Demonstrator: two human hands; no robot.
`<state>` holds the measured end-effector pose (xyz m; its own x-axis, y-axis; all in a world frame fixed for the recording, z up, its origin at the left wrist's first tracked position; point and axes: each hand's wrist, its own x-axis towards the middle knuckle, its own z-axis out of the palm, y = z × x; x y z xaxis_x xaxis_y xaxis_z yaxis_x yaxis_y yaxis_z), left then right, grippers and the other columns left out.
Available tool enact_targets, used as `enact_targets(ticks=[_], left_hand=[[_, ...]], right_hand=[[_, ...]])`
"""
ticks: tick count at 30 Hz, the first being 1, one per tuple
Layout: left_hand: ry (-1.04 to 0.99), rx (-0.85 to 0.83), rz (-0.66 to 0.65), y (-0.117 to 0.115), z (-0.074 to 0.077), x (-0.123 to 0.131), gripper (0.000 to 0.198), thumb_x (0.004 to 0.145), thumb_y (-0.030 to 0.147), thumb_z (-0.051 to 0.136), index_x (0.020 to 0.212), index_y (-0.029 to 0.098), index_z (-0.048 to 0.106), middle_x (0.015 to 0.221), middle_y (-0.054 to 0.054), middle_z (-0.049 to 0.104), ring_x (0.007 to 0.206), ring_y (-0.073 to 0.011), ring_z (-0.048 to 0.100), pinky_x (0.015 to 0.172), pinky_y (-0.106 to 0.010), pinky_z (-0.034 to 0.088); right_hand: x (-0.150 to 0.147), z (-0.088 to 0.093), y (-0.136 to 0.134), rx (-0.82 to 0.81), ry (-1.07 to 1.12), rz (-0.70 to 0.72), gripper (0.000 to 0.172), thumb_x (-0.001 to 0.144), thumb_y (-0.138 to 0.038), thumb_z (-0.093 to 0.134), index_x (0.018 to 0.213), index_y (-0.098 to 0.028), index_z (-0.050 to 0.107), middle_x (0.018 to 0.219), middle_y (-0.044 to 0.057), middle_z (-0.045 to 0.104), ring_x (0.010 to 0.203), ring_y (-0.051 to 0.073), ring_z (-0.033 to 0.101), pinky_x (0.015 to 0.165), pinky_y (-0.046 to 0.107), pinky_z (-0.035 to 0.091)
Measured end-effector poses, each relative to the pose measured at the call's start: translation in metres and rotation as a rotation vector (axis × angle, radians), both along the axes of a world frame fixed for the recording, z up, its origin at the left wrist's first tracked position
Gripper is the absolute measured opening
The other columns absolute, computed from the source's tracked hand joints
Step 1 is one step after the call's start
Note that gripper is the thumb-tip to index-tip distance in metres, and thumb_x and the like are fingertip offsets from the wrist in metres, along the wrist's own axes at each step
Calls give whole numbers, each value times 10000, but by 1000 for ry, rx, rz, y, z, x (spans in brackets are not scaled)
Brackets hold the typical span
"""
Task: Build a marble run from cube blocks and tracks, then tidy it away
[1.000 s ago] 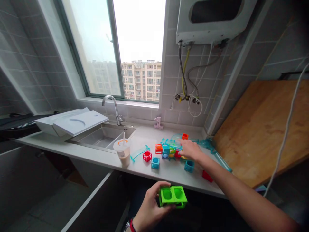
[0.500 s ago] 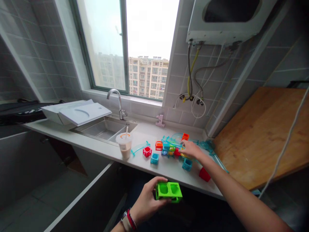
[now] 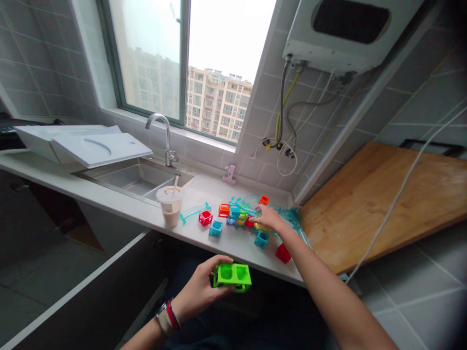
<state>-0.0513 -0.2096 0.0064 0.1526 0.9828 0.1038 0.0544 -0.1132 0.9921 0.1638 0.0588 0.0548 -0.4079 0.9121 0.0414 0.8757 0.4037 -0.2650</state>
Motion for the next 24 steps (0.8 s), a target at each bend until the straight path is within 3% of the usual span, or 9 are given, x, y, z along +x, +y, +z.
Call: enact_targets(ticks=[7,24], left_hand=[[6,-9,-24,2,-6,-3,508,804,343,825,1248,207,618,1181,-73,705,1035,-242,686,904,-345,548],[29,-11,-24,6,-13,-7,532,825,414,816,1274,224,602,1187,-58,710,1046,-239,687,941,-358,538]], right_hand=[[0,-3,8,33,28,12,432,793,-400,809,1154,-186,709,1120,106,775,1035,270,734,895,327,543],[26,3,26,94,158,107,375,825,-401,802,1150,-221,750,1111,71,795,972,231,765,879,313,561]])
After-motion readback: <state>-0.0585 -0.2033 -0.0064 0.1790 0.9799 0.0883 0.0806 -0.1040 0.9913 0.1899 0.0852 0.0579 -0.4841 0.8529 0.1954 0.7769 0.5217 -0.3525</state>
